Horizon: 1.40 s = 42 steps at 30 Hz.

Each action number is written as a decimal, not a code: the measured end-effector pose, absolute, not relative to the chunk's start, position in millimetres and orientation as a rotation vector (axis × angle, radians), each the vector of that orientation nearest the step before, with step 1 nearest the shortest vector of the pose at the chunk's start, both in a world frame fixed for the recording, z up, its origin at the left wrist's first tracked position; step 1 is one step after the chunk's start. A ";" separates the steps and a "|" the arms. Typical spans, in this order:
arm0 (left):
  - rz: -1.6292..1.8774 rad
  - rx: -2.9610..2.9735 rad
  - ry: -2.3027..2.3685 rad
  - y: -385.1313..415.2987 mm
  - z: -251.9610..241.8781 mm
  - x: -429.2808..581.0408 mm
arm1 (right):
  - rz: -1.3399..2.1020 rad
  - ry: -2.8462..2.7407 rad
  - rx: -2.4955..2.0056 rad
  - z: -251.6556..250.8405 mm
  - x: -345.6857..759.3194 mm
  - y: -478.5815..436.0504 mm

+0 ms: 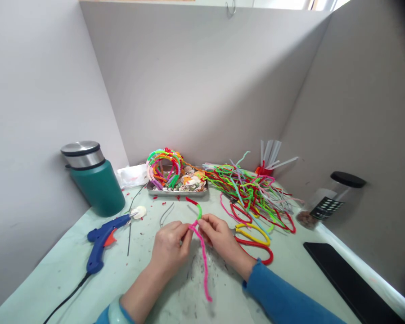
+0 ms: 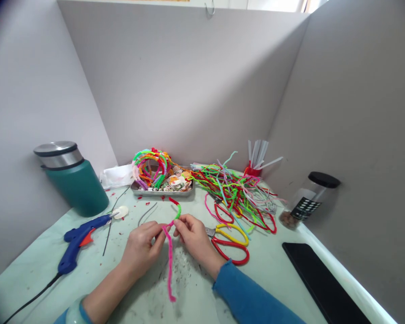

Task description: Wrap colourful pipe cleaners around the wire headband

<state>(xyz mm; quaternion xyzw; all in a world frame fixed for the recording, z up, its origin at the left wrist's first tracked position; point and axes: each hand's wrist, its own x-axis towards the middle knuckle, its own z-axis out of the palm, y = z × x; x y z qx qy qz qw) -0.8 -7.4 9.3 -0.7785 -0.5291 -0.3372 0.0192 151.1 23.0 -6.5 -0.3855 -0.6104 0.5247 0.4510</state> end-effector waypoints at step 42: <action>-1.284 -2.535 -1.891 0.1 5.6 0.3 | 1.377 -1.481 -0.954 -11.9 150.1 26.9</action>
